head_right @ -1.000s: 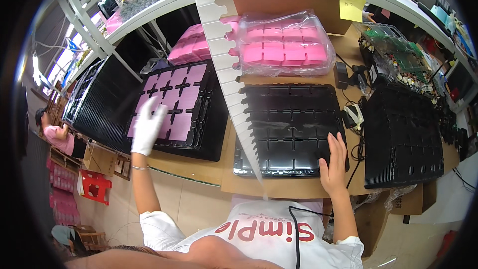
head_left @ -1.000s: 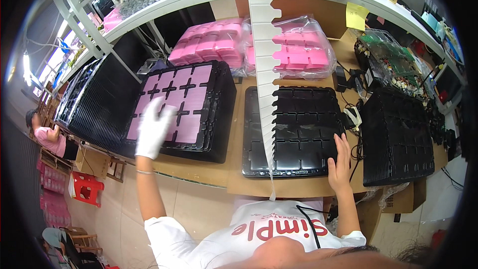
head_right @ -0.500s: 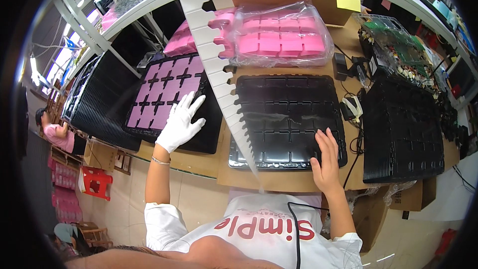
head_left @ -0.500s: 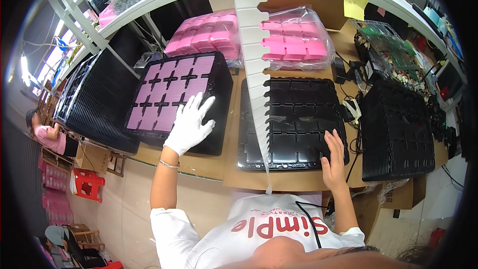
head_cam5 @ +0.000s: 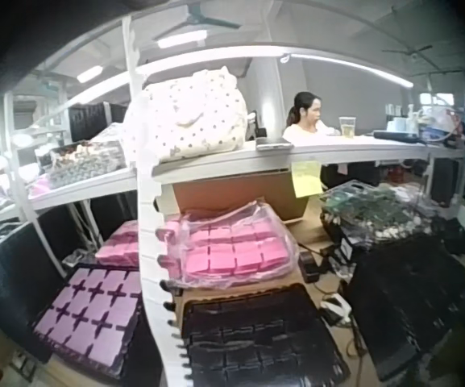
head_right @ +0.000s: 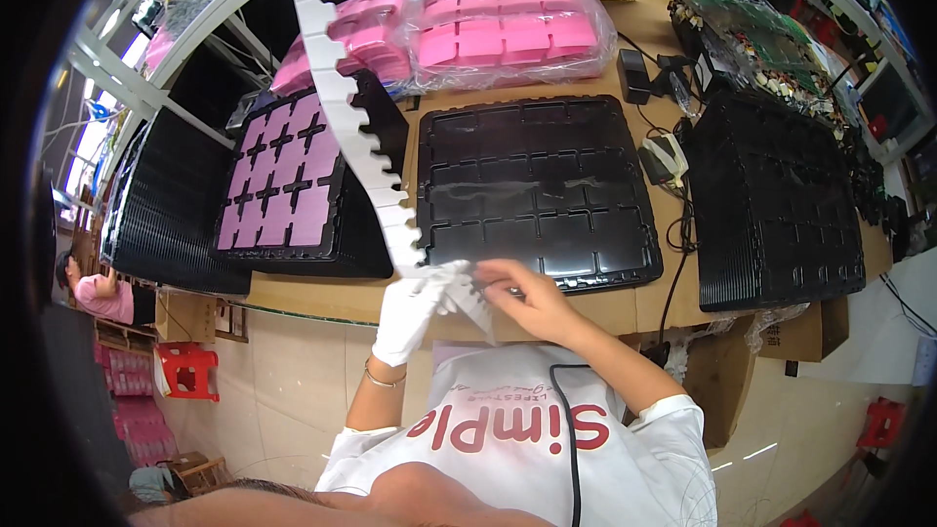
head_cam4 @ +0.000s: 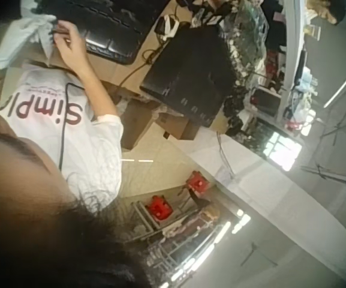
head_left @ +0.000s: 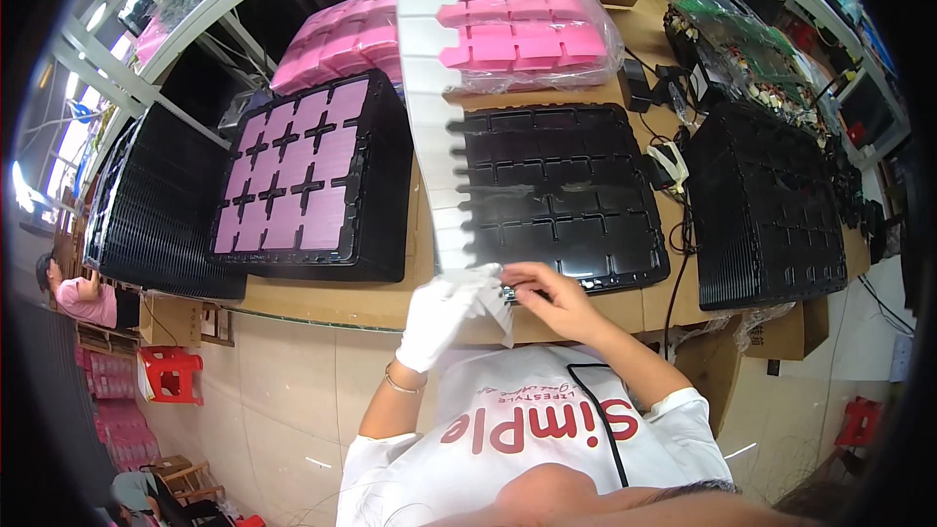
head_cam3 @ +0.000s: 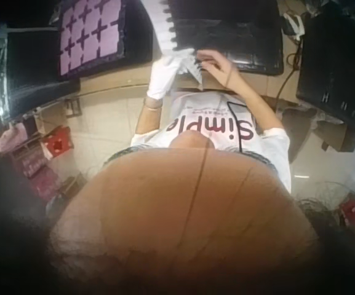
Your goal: The person places pink plastic inserts into black plastic trays on a table. They then use a white plastic comb-like tool to press the inserts into the tray compartments. The person repeats this process for multiple trays, moving the completed ones to the side.
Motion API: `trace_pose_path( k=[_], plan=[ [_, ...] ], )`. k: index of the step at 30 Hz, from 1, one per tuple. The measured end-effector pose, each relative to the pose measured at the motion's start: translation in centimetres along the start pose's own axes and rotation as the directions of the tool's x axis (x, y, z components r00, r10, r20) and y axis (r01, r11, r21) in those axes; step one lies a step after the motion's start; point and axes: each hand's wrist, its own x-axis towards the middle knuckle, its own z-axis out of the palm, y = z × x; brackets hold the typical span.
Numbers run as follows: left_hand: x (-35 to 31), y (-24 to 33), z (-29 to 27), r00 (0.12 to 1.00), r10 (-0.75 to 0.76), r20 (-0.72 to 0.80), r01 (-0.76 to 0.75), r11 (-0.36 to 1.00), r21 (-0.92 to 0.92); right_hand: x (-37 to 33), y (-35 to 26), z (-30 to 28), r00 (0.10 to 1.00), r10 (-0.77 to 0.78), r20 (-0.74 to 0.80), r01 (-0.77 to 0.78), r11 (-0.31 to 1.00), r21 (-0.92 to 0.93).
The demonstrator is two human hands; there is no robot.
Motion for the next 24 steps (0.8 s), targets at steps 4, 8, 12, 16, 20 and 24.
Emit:
trace_pose_path(
  k=[4, 8, 12, 16, 20, 24],
  plan=[
    [0.5, 1.3, 0.5, 0.917, -0.213, -0.338, 0.088, 0.933, -0.35, 0.4, 0.5, 1.1, 0.986, 0.078, 0.148, -0.088, 0.995, 0.056],
    [0.8, 0.2, -1.7, 0.894, -0.161, -0.417, -0.062, 0.879, -0.473, 1.2, 0.3, 1.3, 0.955, 0.212, 0.206, -0.256, 0.942, 0.216],
    [0.7, 0.0, -2.0, 0.943, -0.289, -0.164, 0.132, 0.778, -0.614, 2.4, -0.3, 1.9, 0.936, 0.261, 0.234, -0.321, 0.906, 0.274],
    [0.8, 0.2, -1.4, 0.894, -0.321, -0.312, 0.213, 0.918, -0.333, 2.8, 0.8, 2.2, 0.978, 0.151, 0.142, -0.18, 0.958, 0.222],
    [1.3, 0.2, -0.1, 0.881, -0.229, -0.414, 0.074, 0.931, -0.357, 2.8, 0.4, 2.9, 0.997, 0.073, -0.012, -0.071, 0.993, 0.099],
    [1.0, -2.1, -0.6, 0.887, -0.228, -0.402, 0.073, 0.928, -0.365, 2.9, -1.1, 3.1, 0.997, -0.065, -0.034, 0.058, 0.984, -0.167]
  ],
)
